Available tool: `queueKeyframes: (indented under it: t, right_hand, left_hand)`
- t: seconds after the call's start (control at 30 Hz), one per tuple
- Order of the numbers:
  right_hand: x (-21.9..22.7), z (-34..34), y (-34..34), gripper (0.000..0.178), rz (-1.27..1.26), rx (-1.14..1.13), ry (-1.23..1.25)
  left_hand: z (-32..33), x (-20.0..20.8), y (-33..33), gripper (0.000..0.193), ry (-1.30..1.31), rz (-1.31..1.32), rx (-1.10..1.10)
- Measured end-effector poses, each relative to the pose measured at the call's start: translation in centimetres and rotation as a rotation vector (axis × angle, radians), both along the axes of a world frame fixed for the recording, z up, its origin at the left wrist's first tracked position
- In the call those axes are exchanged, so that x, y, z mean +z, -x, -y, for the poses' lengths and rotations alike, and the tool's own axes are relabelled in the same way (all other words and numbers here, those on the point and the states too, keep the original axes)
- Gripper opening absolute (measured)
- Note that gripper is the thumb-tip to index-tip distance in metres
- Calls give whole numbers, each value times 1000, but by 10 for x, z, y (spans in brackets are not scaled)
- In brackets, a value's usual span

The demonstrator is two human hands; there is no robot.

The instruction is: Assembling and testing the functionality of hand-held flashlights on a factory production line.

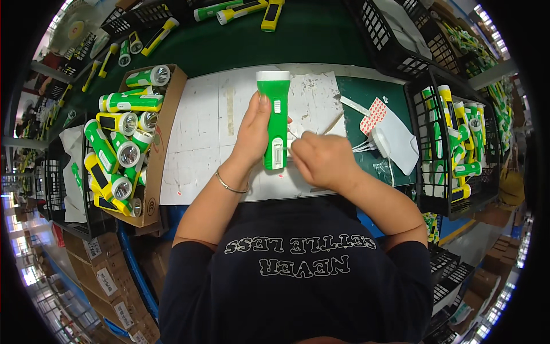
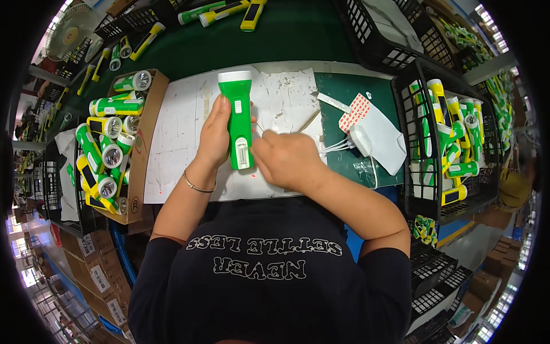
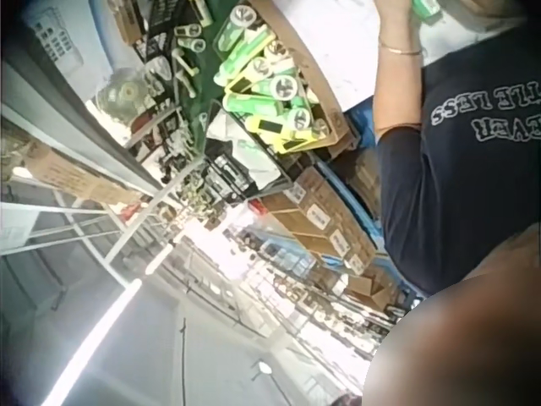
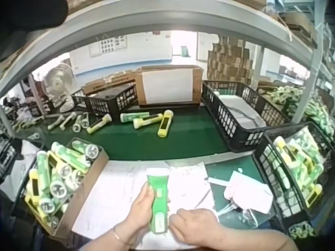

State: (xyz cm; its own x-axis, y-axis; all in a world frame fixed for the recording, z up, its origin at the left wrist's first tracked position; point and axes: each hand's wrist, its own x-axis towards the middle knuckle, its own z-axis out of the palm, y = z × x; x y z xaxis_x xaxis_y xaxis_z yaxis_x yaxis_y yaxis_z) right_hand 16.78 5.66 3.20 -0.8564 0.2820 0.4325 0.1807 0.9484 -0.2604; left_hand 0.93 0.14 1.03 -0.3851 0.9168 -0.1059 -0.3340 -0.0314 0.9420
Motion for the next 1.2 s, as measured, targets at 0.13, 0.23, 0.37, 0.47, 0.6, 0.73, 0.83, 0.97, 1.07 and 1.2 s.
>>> queueKeyframes:
  t: [0.13, 0.23, 0.37, 0.47, 0.6, 0.73, 0.83, 0.97, 1.07, 1.2]
  right_hand:
    - [-2, -3, 10, 12, -20, -55, -42]
    - [0, 4, 5, 13, -13, 133, -2]
    - [-15, 33, -16, 18, 155, 462, 44]
    - [-8, 28, -9, 33, -17, 335, 41]
    - [0, 12, 20, 37, -106, -91, 502]
    - [-10, -2, 16, 41, -223, -61, 658]
    - [-11, -31, 5, 41, -194, -123, 850]
    - [10, -60, 3, 29, -145, -192, 992]
    - [34, -57, 8, 58, 60, -99, 874]
    - [33, -68, 1, 61, 174, 71, 964]
  left_hand:
    - [3, 1, -4, 43, -60, -128, -37]
    - [8, -8, 0, 45, -96, -110, 3]
    - [5, -6, 22, 44, -152, 29, 103]
    - [5, 0, 21, 43, -154, 6, 116]
    - [9, 3, 1, 34, -133, 218, 2]
    - [12, 4, -1, 31, -27, 101, 7]
    - [17, 3, 4, 33, 27, -31, -70]
    - [24, 5, 7, 39, 99, -116, -119]
    - [27, 9, 8, 55, -173, -1143, -68]
    - [39, 45, 16, 54, 113, -1325, -313]
